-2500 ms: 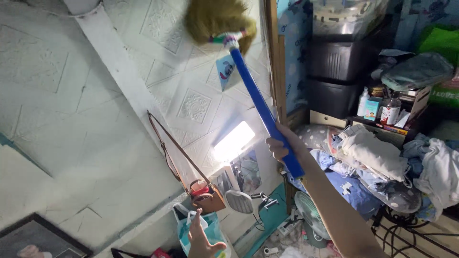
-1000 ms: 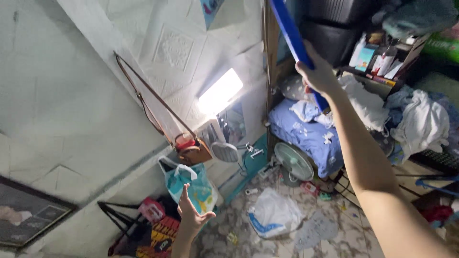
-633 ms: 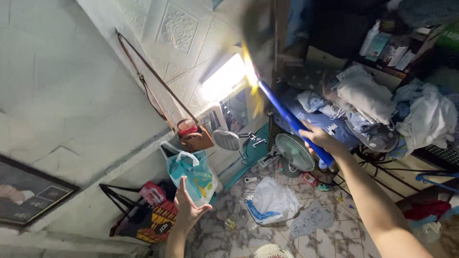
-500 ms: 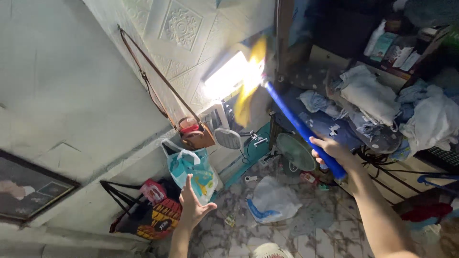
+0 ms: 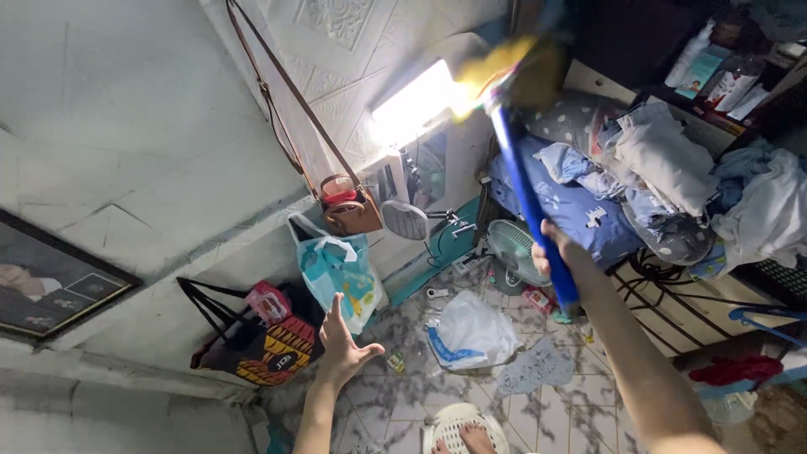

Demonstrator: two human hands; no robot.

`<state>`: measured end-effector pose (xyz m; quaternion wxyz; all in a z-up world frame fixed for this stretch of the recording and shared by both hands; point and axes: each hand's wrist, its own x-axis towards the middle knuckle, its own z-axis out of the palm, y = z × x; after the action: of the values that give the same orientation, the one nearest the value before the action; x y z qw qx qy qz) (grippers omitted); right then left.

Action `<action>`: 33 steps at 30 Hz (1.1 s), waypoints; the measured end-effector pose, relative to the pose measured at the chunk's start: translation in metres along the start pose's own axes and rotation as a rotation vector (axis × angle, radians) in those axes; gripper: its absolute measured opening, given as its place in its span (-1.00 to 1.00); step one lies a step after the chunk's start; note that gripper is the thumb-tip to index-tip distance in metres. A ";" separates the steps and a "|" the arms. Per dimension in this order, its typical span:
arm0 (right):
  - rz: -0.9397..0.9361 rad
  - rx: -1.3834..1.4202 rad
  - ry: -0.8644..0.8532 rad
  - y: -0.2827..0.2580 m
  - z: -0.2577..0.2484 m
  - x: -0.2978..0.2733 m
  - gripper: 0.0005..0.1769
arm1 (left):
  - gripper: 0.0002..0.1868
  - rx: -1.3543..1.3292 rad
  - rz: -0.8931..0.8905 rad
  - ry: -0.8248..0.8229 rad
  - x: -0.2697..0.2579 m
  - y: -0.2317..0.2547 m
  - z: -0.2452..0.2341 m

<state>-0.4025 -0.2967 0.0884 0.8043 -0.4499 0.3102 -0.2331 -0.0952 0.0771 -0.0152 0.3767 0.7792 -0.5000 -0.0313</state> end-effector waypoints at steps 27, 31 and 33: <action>0.062 -0.101 0.189 -0.024 0.050 -0.057 -0.74 | 0.54 -0.070 0.053 -0.034 0.022 0.017 0.053; 0.158 0.045 0.018 -0.006 0.033 -0.056 -0.71 | 0.61 -0.028 -0.017 -0.057 0.005 0.023 0.032; 0.236 0.218 -0.083 -0.001 0.037 -0.075 -0.68 | 0.61 -0.014 -0.111 -0.103 -0.002 0.018 0.021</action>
<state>-0.4284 -0.2270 0.1261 0.8823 -0.3298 0.3002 -0.1504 -0.1182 0.0629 -0.0197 0.3535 0.8005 -0.4744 -0.0960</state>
